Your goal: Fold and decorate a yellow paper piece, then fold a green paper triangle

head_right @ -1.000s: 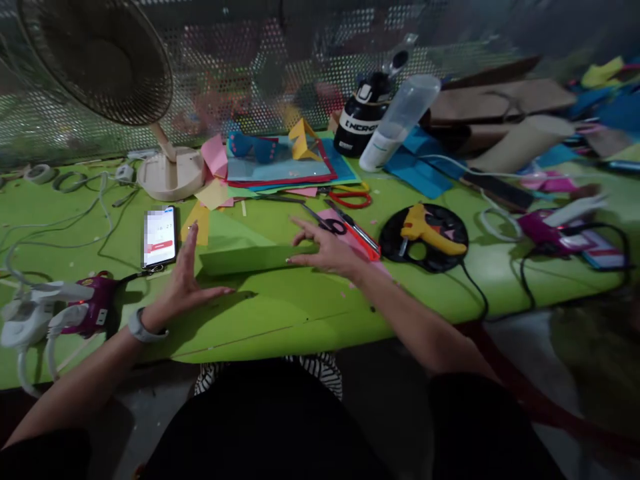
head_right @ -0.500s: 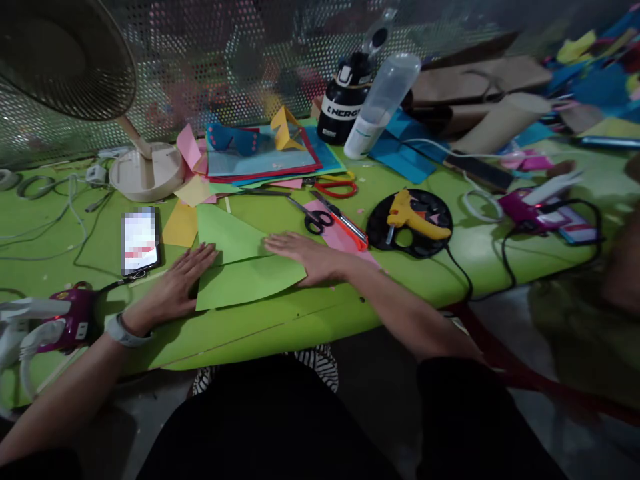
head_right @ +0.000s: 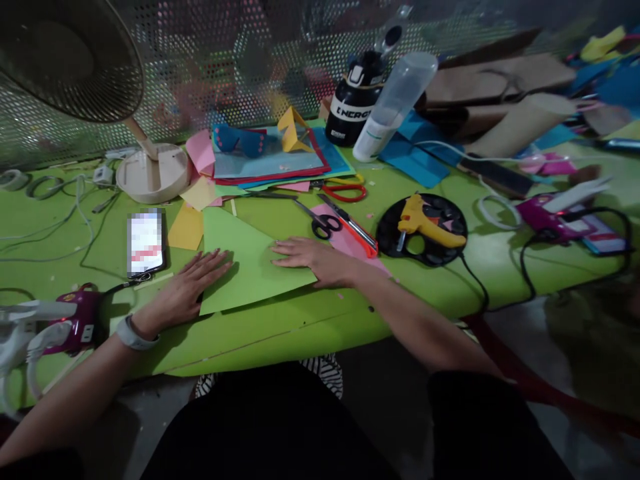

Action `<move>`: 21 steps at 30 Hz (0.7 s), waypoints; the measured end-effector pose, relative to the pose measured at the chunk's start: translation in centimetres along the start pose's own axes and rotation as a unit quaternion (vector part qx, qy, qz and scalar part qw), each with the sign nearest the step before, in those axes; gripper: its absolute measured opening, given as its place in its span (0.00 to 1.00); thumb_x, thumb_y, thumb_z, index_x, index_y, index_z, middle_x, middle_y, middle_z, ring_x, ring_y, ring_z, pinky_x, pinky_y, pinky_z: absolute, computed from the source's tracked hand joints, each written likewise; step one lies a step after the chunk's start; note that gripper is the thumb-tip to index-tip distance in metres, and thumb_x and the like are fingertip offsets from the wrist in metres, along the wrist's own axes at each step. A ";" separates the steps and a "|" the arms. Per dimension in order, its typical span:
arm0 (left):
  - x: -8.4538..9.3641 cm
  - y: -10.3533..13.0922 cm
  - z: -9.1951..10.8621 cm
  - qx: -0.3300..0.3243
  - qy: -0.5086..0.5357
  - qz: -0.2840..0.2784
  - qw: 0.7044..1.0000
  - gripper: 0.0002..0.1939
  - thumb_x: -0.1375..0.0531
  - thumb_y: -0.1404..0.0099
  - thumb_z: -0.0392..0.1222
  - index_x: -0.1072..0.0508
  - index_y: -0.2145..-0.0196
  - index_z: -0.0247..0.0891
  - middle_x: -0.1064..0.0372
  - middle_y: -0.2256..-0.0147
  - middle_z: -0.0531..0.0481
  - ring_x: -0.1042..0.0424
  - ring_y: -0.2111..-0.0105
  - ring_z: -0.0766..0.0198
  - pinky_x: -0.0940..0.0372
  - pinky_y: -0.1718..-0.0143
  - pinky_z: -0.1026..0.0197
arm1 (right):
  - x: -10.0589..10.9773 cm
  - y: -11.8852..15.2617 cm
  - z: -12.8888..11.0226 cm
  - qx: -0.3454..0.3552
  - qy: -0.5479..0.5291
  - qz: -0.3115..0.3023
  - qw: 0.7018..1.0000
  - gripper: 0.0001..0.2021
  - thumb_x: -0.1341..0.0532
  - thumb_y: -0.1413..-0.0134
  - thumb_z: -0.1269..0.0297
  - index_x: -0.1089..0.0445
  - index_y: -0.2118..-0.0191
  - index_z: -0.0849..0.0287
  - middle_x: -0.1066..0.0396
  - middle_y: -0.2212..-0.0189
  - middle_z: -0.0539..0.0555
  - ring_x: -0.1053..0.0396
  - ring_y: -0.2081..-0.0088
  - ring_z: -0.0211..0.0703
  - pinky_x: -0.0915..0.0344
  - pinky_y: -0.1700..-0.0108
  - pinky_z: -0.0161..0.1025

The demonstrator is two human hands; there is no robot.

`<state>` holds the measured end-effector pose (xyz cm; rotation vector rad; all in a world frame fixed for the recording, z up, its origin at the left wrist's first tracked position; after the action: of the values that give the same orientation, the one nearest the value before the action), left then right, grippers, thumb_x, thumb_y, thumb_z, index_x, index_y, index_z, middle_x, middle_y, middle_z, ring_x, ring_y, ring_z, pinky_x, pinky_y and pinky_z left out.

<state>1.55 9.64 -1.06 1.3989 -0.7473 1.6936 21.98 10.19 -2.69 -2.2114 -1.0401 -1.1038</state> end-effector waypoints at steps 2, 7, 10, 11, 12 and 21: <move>-0.2 0.2 0.1 -0.015 0.010 -0.002 1.000 0.43 0.46 0.43 0.27 0.56 0.32 0.41 0.59 0.31 0.45 0.61 0.31 0.56 0.59 0.33 0.43 | -0.1 0.0 0.2 -0.001 -0.008 -0.007 1.000 0.39 0.33 0.56 0.73 0.42 0.36 0.47 0.47 0.33 0.51 0.51 0.33 0.48 0.56 0.33 0.57; 0.3 0.7 0.2 -0.026 0.032 0.053 0.998 0.34 0.45 0.41 0.25 0.42 0.37 0.37 0.45 0.35 0.41 0.45 0.35 0.55 0.46 0.36 0.45 | 0.1 0.3 0.3 0.000 -0.034 -0.006 0.999 0.34 0.38 0.51 0.75 0.39 0.38 0.46 0.44 0.35 0.50 0.48 0.33 0.47 0.55 0.33 0.59; 0.9 0.9 0.1 -0.021 0.047 0.093 0.994 0.34 0.51 0.42 0.20 0.37 0.40 0.38 0.38 0.39 0.43 0.38 0.39 0.57 0.40 0.39 0.46 | 0.1 0.4 0.1 0.007 -0.046 -0.002 0.999 0.30 0.37 0.49 0.70 0.38 0.39 0.47 0.43 0.35 0.51 0.47 0.34 0.49 0.54 0.34 0.60; 1.1 1.0 0.1 -0.020 0.054 0.102 0.993 0.34 0.51 0.43 0.20 0.36 0.41 0.38 0.36 0.41 0.43 0.37 0.40 0.57 0.38 0.41 0.45 | 0.2 0.4 0.1 0.005 -0.048 0.000 0.999 0.30 0.37 0.49 0.70 0.37 0.39 0.47 0.43 0.36 0.51 0.47 0.34 0.49 0.54 0.34 0.60; 1.2 1.0 0.1 -0.019 0.062 0.108 0.992 0.33 0.50 0.43 0.20 0.35 0.41 0.38 0.35 0.42 0.43 0.36 0.41 0.56 0.36 0.42 0.45 | 0.2 0.4 0.1 0.000 -0.049 0.004 0.999 0.29 0.38 0.48 0.71 0.37 0.39 0.47 0.42 0.36 0.51 0.46 0.34 0.49 0.53 0.34 0.59; 2.1 1.1 -0.6 0.012 0.100 0.156 0.983 0.18 0.43 0.34 0.35 0.28 0.47 0.38 0.28 0.50 0.40 0.29 0.50 0.54 0.30 0.51 0.46 | 0.7 0.1 0.8 -0.019 -0.060 0.086 0.994 0.20 0.39 0.43 0.65 0.30 0.45 0.50 0.31 0.43 0.54 0.36 0.41 0.50 0.41 0.40 0.57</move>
<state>0.17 9.99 0.88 1.1483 -0.8679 2.0553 22.73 10.91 -2.59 -2.3713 -0.8630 -0.9339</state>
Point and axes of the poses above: each hand's wrist, its own y-axis away from the middle knuckle, its own x-axis out of the back of the hand, z = x × y, the point moved 9 cm from there along -y, towards the middle knuckle
